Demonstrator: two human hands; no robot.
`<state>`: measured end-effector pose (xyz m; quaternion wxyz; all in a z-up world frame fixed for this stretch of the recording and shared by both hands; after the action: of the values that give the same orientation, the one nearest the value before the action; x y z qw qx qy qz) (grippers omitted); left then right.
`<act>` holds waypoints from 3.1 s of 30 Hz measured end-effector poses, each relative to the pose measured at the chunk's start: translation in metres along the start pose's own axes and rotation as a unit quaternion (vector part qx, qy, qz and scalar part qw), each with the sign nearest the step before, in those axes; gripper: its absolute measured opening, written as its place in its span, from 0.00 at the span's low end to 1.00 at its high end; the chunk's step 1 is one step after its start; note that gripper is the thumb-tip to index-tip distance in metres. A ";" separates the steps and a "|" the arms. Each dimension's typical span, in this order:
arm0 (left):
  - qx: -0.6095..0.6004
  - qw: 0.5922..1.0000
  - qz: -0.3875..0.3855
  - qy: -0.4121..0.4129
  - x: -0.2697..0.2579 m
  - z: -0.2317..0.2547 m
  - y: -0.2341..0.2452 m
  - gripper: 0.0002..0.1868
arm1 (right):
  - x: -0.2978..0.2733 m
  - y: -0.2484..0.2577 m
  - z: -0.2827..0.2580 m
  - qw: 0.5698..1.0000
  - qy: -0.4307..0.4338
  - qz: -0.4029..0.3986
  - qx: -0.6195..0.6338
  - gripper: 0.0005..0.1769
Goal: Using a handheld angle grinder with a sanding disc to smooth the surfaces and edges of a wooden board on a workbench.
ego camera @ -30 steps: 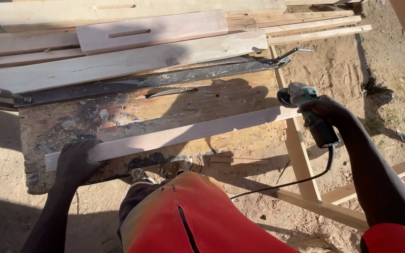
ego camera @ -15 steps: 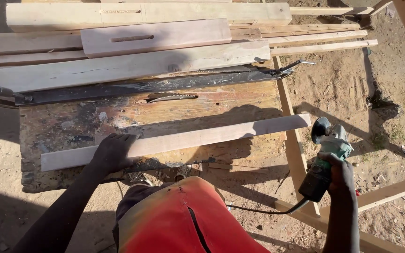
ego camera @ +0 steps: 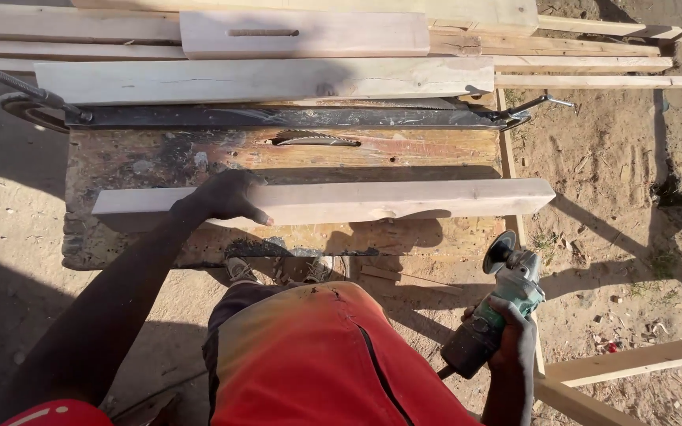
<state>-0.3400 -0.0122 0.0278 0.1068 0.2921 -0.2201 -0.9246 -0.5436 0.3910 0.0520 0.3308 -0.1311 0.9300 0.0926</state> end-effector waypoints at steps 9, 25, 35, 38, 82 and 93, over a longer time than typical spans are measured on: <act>0.168 0.979 0.104 0.048 0.005 -0.014 0.021 0.30 | -0.022 -0.020 -0.034 0.997 0.070 -0.024 -0.036 0.10; 0.240 0.833 0.406 -0.289 -0.082 -0.018 -0.016 0.28 | -0.078 -0.087 -0.008 0.994 0.071 -0.050 -0.061 0.14; 0.162 0.902 0.378 -0.135 -0.106 -0.072 0.021 0.37 | -0.113 -0.146 0.012 0.990 0.081 -0.044 -0.109 0.10; 0.155 0.924 0.337 -0.090 -0.112 -0.099 0.042 0.37 | -0.128 -0.159 0.012 0.988 0.107 -0.012 -0.113 0.11; 0.222 0.958 0.179 -0.004 -0.071 -0.119 0.060 0.34 | -0.118 -0.164 -0.005 0.984 0.110 -0.030 -0.141 0.11; 0.220 0.822 0.443 -0.283 -0.114 -0.059 0.071 0.29 | -0.108 -0.153 -0.023 0.970 0.114 -0.025 -0.214 0.12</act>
<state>-0.2088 -0.0577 0.0739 0.3711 -0.0955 -0.5436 -0.7468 -0.4303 0.2598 0.1256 0.1893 -0.2320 0.9165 0.2655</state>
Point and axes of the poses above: each hand's wrist, its own x-axis towards the middle knuckle, its own y-axis out of the back of the hand, z = x × y, the point moved 9 cm from there along x, towards the middle knuckle, and after that the axes turned 9 degrees about -x, right-handed, at the moved point
